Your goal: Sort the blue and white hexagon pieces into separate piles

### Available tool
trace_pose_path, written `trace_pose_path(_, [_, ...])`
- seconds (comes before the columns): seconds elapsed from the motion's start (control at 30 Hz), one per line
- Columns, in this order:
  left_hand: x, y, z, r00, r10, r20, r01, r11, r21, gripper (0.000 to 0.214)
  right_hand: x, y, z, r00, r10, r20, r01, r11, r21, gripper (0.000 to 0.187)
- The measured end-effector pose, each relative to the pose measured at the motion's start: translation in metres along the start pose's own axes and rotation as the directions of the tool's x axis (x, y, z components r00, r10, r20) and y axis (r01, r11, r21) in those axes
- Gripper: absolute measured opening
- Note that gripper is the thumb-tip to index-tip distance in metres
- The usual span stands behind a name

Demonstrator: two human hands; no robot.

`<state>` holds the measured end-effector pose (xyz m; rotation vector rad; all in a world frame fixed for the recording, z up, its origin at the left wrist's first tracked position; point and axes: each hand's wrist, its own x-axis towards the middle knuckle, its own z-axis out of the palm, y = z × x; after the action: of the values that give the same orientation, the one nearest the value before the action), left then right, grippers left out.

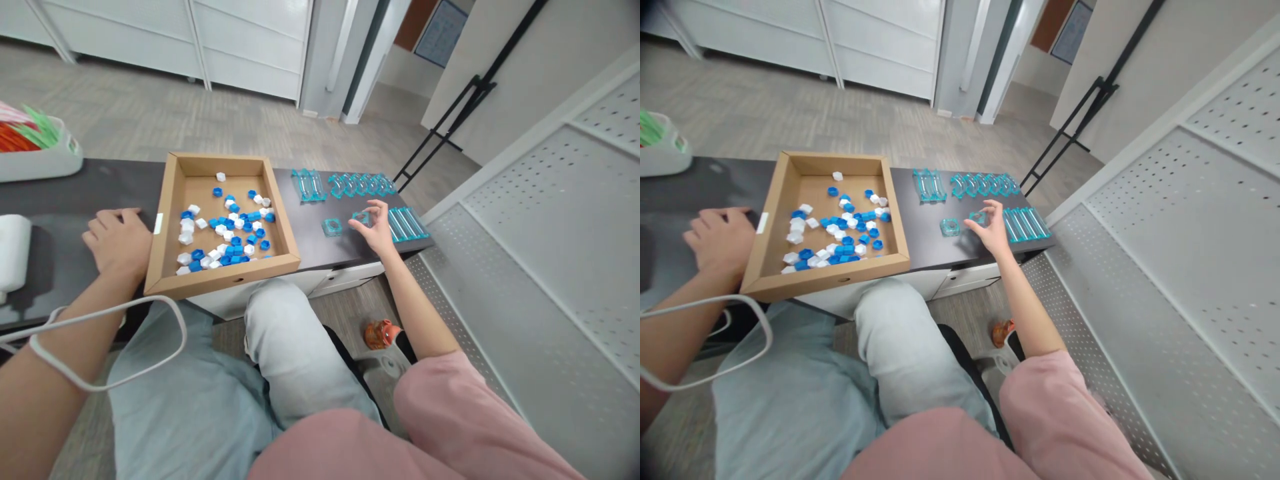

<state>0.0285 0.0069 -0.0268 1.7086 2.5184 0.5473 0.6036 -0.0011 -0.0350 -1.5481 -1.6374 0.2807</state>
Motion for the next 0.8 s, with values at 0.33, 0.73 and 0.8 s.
trace_pose_path(0.33, [0.001,-0.001,-0.011,0.996,-0.009,0.091,0.006,1.000,0.028,0.060,-0.018,0.009,0.009,0.991,-0.086,0.103,0.116,0.932,-0.344,0.056])
trace_pose_path(0.73, [0.007,-0.006,-0.013,0.989,-0.014,0.145,0.006,0.998,0.056,0.070,-0.039,-0.027,0.018,0.920,-0.177,0.351,0.301,0.890,-0.341,0.042])
trace_pose_path(0.8, [0.009,-0.008,-0.011,0.988,-0.021,0.152,0.011,0.997,0.071,0.070,-0.037,-0.022,0.018,0.933,-0.170,0.318,0.281,0.895,-0.346,0.037])
